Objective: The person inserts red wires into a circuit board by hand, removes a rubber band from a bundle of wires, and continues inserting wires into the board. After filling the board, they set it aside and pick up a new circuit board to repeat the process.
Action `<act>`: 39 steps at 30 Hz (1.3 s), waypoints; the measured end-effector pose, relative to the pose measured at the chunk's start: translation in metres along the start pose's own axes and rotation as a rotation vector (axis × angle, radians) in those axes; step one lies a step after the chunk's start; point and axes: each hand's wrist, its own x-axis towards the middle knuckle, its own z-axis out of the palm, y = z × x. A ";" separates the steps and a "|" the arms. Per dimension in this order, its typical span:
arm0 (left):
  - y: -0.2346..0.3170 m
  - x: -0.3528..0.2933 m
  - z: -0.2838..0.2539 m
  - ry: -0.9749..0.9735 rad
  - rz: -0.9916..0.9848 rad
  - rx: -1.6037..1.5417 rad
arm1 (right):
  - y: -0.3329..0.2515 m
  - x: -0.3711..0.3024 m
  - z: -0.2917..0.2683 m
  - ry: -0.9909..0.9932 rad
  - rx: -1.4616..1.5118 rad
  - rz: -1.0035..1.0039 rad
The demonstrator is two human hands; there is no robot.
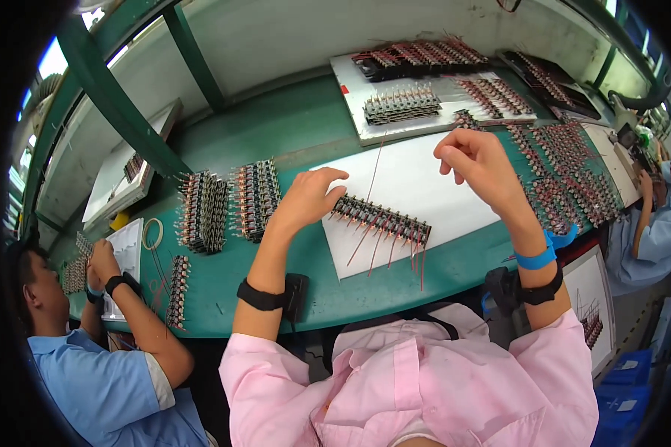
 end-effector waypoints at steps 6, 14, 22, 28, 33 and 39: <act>0.001 0.056 0.004 0.033 -0.050 -0.387 | 0.060 -0.018 0.019 -0.082 -0.364 -0.236; 0.013 0.082 0.013 -0.290 -0.451 -0.635 | 0.091 -0.066 0.041 -0.114 -0.269 -0.122; 0.013 0.056 0.016 -0.316 -0.392 -0.683 | 0.085 -0.074 0.042 -0.113 -0.267 -0.075; 0.017 0.028 0.020 -0.133 -0.195 -0.600 | 0.084 -0.075 0.045 -0.066 -0.272 -0.089; 0.025 0.009 0.021 -0.075 -0.155 -0.444 | 0.087 -0.075 0.048 -0.045 -0.301 -0.105; 0.021 -0.011 0.028 0.013 0.106 -0.114 | 0.089 -0.075 0.052 -0.014 -0.313 -0.118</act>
